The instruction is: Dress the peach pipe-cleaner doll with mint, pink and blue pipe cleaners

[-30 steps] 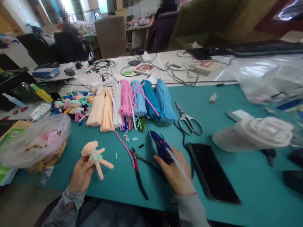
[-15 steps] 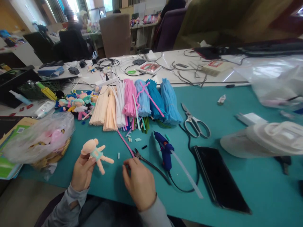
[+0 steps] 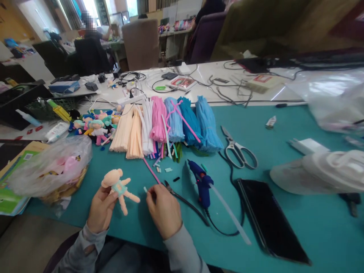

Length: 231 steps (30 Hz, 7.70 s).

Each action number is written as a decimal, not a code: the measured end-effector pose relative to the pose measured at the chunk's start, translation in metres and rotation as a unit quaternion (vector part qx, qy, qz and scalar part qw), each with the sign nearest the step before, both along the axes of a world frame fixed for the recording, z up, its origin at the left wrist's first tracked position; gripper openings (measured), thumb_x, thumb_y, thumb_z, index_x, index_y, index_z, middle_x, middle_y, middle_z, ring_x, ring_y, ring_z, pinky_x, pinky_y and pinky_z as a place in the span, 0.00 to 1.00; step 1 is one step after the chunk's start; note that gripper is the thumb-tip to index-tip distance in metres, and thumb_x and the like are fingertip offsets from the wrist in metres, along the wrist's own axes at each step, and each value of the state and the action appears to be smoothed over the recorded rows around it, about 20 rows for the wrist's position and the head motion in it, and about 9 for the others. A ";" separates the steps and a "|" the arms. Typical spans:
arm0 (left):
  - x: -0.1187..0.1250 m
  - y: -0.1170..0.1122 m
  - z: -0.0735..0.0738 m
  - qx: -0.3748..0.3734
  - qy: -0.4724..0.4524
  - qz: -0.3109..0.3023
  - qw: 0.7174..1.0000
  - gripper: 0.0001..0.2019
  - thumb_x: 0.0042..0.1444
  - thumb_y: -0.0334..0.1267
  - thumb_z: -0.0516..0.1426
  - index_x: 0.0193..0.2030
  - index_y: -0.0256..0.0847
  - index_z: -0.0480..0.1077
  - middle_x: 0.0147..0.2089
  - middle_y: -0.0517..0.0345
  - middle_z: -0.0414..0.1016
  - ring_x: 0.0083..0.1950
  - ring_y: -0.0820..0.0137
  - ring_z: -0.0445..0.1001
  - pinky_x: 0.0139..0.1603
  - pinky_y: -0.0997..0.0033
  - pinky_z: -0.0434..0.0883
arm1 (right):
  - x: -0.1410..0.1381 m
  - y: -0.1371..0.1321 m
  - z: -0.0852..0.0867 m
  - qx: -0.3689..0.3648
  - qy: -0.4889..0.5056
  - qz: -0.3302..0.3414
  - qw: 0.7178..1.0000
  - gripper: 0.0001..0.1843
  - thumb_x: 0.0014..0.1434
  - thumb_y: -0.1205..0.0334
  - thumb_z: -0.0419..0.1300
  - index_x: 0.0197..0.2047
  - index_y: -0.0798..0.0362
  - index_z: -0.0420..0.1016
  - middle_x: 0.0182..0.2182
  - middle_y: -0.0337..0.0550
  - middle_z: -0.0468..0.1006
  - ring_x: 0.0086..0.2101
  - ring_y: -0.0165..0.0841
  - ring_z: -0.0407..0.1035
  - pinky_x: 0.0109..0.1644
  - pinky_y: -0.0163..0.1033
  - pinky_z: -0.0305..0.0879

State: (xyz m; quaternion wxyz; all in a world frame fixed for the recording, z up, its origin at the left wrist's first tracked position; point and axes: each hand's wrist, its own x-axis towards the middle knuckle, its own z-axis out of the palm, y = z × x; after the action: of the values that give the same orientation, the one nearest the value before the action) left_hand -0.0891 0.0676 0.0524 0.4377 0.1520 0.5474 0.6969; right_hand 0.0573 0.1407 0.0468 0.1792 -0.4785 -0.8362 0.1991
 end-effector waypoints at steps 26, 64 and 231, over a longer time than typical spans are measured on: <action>0.027 0.001 0.003 0.027 0.022 -0.117 0.993 0.16 0.44 0.35 0.63 0.42 0.36 0.72 0.48 0.44 0.77 0.50 0.56 0.74 0.43 0.64 0.74 | 0.000 -0.016 0.055 -0.044 0.138 0.044 0.988 0.10 0.47 0.70 0.55 0.17 0.52 0.65 0.18 0.32 0.62 0.19 0.25 0.59 0.23 0.30 0.52; 0.027 0.001 0.007 0.035 0.010 -0.134 0.990 0.15 0.45 0.32 0.62 0.42 0.37 0.71 0.47 0.47 0.77 0.46 0.59 0.76 0.47 0.63 0.71 | 0.005 -0.013 0.053 -0.047 0.145 0.047 0.987 0.10 0.53 0.65 0.54 0.22 0.52 0.70 0.19 0.36 0.66 0.20 0.27 0.62 0.24 0.32 0.55; 0.036 0.013 -0.007 -0.019 0.029 -0.196 0.980 0.16 0.41 0.27 0.59 0.41 0.36 0.73 0.42 0.48 0.79 0.47 0.58 0.75 0.44 0.65 0.73 | 0.022 -0.029 0.006 -0.316 0.294 -0.043 0.901 0.11 0.49 0.59 0.54 0.20 0.51 0.59 0.15 0.32 0.60 0.18 0.26 0.55 0.20 0.31 0.52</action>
State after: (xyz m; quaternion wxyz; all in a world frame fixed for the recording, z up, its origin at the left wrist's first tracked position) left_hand -0.0535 0.0807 0.0457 0.5522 0.2679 0.5328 0.5825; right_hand 0.0791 0.1116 0.0523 0.2650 -0.4654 -0.6170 0.5767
